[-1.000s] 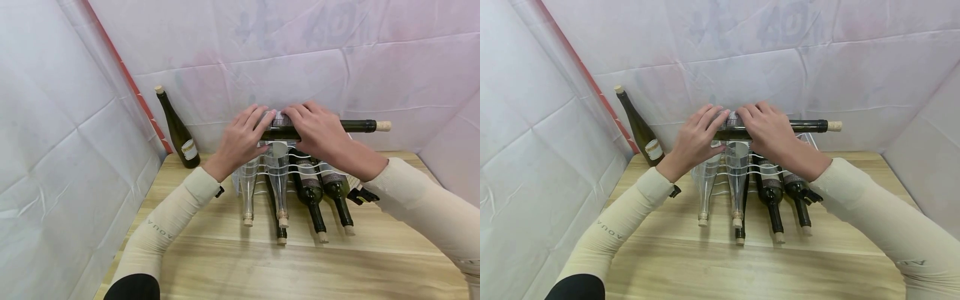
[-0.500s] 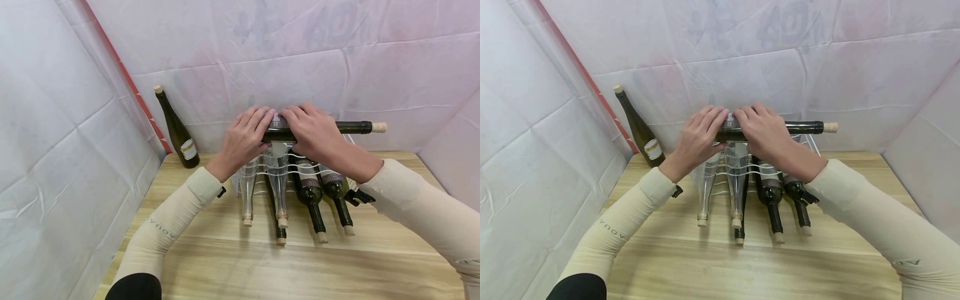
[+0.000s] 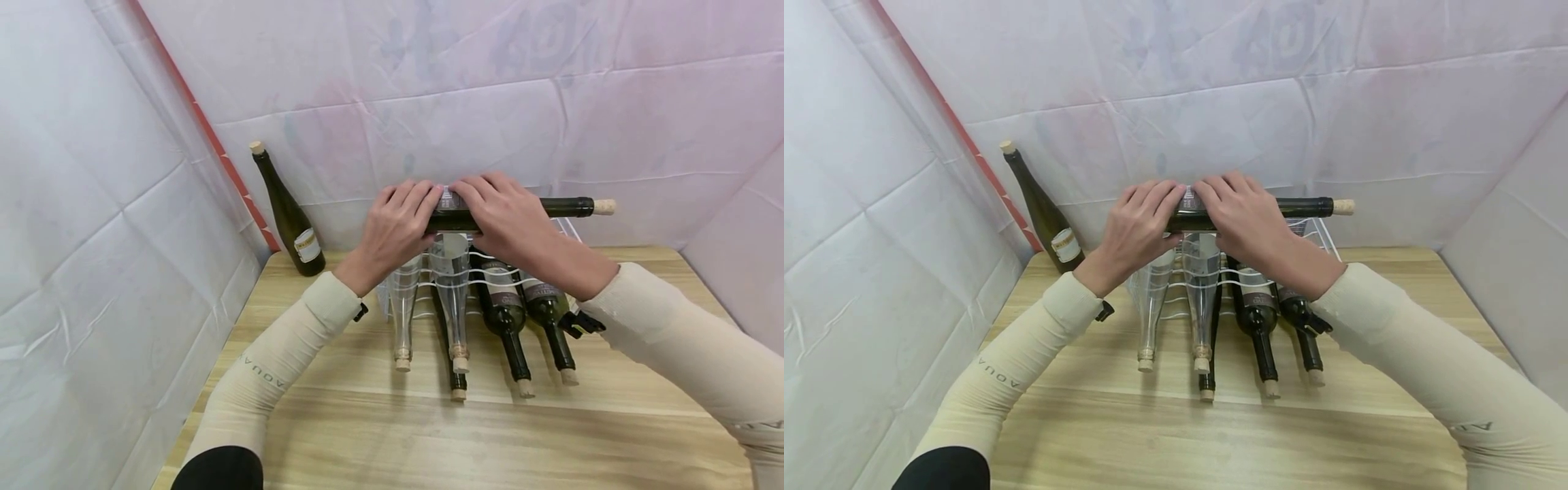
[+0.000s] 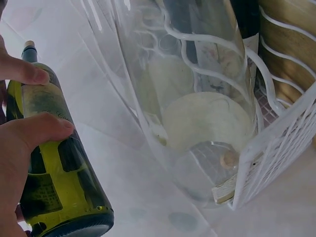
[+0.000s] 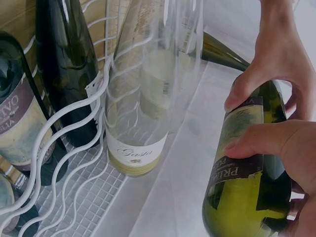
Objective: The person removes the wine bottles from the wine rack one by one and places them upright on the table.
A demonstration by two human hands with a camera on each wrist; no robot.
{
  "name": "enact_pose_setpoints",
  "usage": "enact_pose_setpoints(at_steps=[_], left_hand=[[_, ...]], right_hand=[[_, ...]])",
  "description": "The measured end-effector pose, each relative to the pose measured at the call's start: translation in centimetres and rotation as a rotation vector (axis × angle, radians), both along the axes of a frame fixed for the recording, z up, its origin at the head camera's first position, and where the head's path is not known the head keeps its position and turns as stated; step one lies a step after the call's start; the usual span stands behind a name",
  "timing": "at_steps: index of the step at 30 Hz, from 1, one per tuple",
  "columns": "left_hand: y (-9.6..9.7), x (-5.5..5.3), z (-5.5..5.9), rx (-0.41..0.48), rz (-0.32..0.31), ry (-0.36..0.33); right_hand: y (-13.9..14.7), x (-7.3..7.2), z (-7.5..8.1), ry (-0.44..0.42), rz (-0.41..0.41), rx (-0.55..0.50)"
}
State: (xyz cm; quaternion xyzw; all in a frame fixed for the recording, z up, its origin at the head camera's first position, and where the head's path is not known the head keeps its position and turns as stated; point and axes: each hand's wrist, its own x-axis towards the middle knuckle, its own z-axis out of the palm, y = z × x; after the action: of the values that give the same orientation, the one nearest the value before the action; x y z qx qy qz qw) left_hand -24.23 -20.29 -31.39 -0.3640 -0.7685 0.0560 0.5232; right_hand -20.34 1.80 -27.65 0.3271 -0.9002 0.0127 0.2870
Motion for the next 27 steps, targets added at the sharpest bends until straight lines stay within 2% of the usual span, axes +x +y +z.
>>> enact_pose_setpoints(at_steps=[8, 14, 20, 27], left_hand=[[-0.4, 0.0, 0.1, 0.046, 0.015, -0.016], [-0.9, 0.0, 0.3, 0.071, 0.021, -0.033], [-1.2, 0.0, 0.5, 0.083, 0.019, -0.048], [-1.5, -0.1, 0.7, 0.112, 0.025, -0.094]], right_hand=[[0.0, -0.5, -0.6, 0.179, 0.122, -0.020], [-0.1, -0.8, -0.6, 0.269, 0.178, -0.020], [-0.1, -0.7, -0.5, 0.321, 0.187, -0.006], [0.3, -0.7, -0.5, 0.408, 0.179, 0.067]])
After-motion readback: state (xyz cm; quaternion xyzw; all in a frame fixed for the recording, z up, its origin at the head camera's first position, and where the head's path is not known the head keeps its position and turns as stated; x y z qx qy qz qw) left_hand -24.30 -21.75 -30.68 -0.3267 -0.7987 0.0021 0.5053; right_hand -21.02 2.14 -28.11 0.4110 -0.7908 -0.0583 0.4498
